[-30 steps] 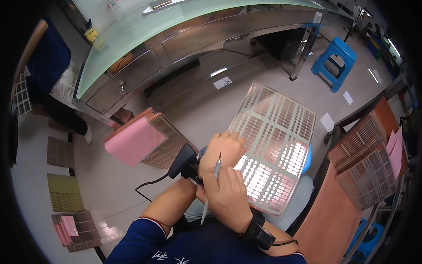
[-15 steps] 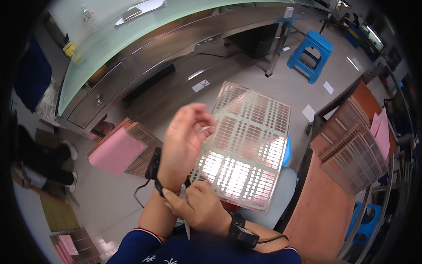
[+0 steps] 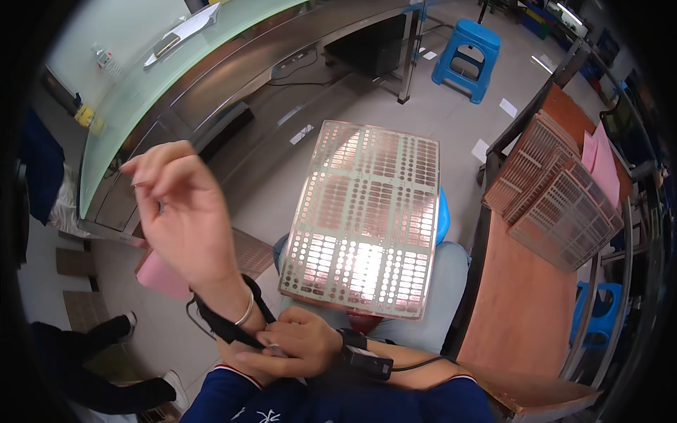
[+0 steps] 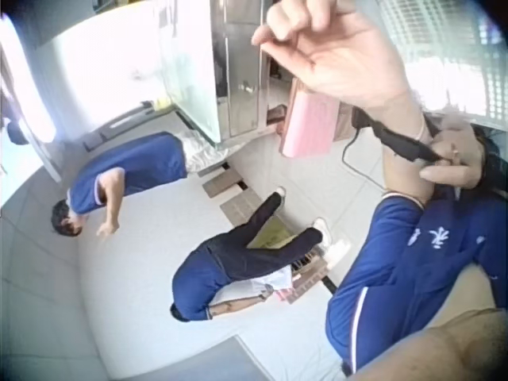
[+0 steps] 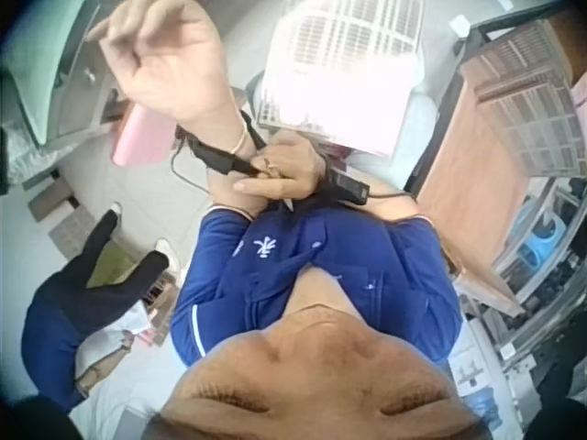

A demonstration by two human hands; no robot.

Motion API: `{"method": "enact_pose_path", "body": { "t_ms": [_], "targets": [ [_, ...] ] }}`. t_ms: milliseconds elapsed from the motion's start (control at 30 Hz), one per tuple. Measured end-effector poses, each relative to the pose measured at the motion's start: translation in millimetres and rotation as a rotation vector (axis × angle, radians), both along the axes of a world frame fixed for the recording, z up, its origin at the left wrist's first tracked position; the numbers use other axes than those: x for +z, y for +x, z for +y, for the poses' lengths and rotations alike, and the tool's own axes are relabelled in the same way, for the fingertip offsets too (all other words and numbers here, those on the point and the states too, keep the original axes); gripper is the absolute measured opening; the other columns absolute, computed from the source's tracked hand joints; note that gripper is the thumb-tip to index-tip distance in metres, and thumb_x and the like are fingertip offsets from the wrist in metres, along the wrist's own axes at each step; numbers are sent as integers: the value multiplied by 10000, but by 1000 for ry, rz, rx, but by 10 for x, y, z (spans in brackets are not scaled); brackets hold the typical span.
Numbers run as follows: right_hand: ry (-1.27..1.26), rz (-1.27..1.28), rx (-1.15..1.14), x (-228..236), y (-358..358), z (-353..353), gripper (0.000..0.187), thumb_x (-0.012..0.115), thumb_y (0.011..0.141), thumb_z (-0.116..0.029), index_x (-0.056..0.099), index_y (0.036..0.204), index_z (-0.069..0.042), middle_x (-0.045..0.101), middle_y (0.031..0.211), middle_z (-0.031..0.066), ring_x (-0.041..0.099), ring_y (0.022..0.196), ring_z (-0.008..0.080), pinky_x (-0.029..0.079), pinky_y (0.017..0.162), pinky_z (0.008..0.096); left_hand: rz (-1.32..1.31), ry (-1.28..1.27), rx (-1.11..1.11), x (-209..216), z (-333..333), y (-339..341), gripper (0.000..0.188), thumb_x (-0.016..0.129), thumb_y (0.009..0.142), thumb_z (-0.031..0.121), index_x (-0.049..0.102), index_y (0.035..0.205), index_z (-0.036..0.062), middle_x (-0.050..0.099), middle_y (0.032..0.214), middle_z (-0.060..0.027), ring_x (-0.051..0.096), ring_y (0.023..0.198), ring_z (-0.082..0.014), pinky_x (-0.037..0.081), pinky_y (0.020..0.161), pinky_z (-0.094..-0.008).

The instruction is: The recorder is inspecting large metal component grids under a bright light, flipping through them, and using a pen to mark specific locations.

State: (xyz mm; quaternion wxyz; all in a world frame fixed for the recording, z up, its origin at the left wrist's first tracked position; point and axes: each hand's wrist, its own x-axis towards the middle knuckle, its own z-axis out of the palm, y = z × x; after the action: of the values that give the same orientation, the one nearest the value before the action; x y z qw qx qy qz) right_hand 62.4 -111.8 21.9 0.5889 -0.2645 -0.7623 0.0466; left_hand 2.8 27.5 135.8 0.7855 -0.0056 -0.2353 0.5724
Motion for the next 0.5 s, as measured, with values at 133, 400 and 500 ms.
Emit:
{"method": "enact_pose_path", "body": {
  "t_ms": [133,400,500],
  "targets": [
    [34,-82,-94,136,-32,48,402,632,731,-82,646,1131,-122,594,832,38,574,695,122,392,580,238,680,173,382,-417,81,270,243,422,989,246,559,944,50,497,773,-53,456,722,-148,406,665,-275],
    [3,-147,-45,30,-47,2,461,608,723,-146,614,1183,-108,526,772,9,537,656,104,374,566,225,1375,457,446,-485,62,322,255,442,988,244,554,954,18,542,782,-33,517,710,-115,440,638,-262],
    [-93,-86,2,-197,138,-33,441,615,726,-95,617,1167,-92,566,819,27,544,666,121,390,604,238,572,9,23,-306,56,77,241,414,995,227,549,907,48,454,712,-9,436,672,-119,393,593,-252]
  ]
}}
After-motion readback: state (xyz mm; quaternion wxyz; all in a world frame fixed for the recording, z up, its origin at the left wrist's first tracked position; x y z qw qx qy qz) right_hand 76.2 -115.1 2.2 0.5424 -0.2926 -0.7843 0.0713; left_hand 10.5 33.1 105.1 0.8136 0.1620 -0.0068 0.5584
